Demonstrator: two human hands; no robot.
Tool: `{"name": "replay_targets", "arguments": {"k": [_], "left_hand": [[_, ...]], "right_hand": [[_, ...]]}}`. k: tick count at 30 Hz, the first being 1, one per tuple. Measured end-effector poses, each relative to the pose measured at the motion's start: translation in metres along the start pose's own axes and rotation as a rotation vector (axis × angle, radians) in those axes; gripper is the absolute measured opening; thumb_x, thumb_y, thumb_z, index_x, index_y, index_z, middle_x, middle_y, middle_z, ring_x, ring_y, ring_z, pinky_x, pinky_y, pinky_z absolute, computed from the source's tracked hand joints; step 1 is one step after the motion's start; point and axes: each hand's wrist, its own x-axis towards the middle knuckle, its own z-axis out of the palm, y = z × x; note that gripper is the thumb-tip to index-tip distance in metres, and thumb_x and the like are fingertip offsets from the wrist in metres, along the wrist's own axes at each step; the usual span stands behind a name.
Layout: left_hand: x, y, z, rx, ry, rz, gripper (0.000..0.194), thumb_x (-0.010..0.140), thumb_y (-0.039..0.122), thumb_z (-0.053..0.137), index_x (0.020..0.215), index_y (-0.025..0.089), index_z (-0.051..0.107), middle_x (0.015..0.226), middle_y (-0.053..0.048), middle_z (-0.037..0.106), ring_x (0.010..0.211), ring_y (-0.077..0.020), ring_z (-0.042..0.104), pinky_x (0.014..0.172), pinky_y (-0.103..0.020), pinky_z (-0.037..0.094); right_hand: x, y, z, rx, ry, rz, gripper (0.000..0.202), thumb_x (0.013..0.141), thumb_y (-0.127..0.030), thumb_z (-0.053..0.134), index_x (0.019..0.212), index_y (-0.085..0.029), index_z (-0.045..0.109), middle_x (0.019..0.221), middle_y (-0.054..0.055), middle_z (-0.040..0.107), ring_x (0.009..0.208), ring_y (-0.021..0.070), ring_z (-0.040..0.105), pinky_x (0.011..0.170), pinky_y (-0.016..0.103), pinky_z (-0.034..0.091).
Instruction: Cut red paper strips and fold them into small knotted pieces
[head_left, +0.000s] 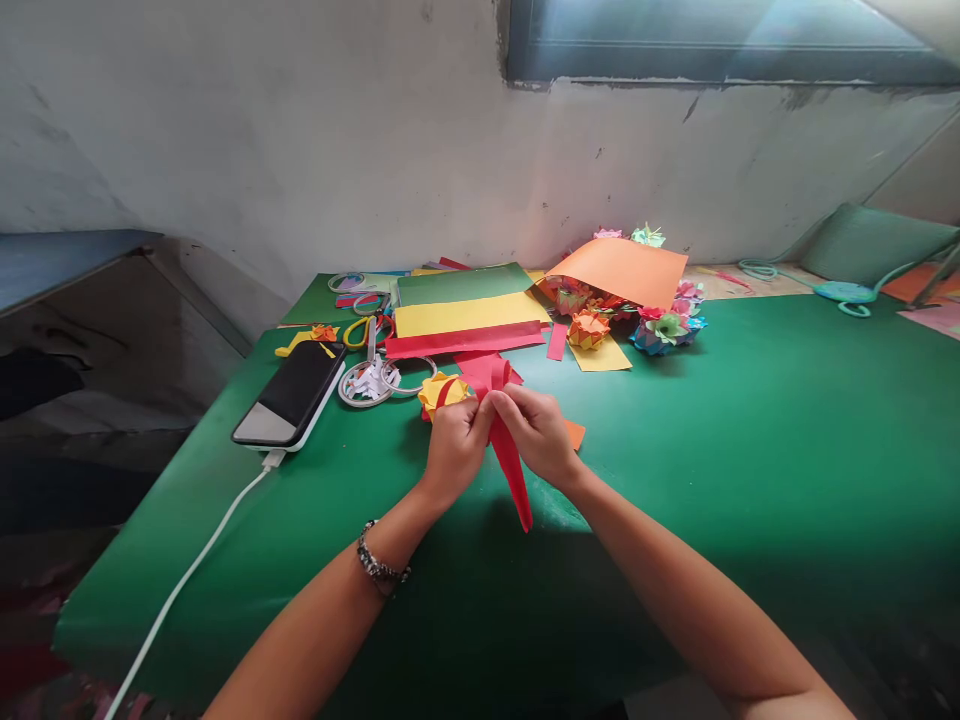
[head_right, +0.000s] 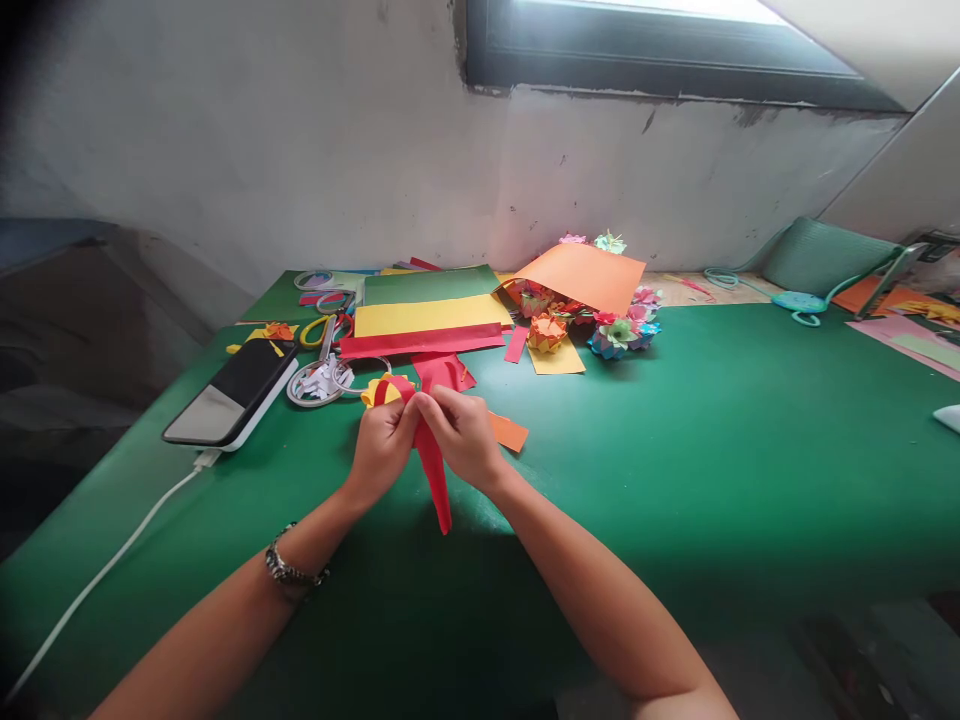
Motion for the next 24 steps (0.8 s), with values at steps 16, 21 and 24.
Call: {"name": "replay_targets", "arguments": {"k": [16,21,24], "left_hand": [[0.0009,0.002,0.0037,-0.087,-0.067,-0.097,0.039,0.078,0.047,0.041,0.051,0.019,0.035,0.044,0.005,0.034,0.041,-0.0074,0.033,0.041,-0.021,0.027],[0.0024,0.0016,-0.0001,0.119,-0.029,0.048,0.029,0.078,0.03,0.039,0.051,0.019,0.032,0.048,0.005,0.034,0.047,-0.0089,0.034,0.047,-0.023,0.026],[0.0023,0.0008,-0.0008,0.172,-0.006,0.061,0.028,0.079,0.03,0.037,0.054,0.019,0.032,0.05,0.005,0.035,0.048,-0.0093,0.034,0.047,-0.023,0.025]], "right_hand": [[0.0003,-0.0016,0.0042,0.106,0.273,0.14,0.036,0.08,-0.039,0.041,0.051,-0.02,0.029,0.047,-0.006,0.027,0.047,0.0071,0.025,0.044,0.021,0.023],[0.0005,-0.0013,0.0013,0.031,0.238,0.102,0.032,0.08,-0.034,0.042,0.053,-0.02,0.03,0.048,-0.006,0.029,0.047,0.007,0.026,0.044,0.021,0.023],[0.0004,0.0003,0.0012,-0.072,0.174,0.08,0.033,0.076,-0.031,0.044,0.05,-0.02,0.027,0.044,-0.007,0.027,0.043,0.0061,0.023,0.041,0.022,0.02]]}}
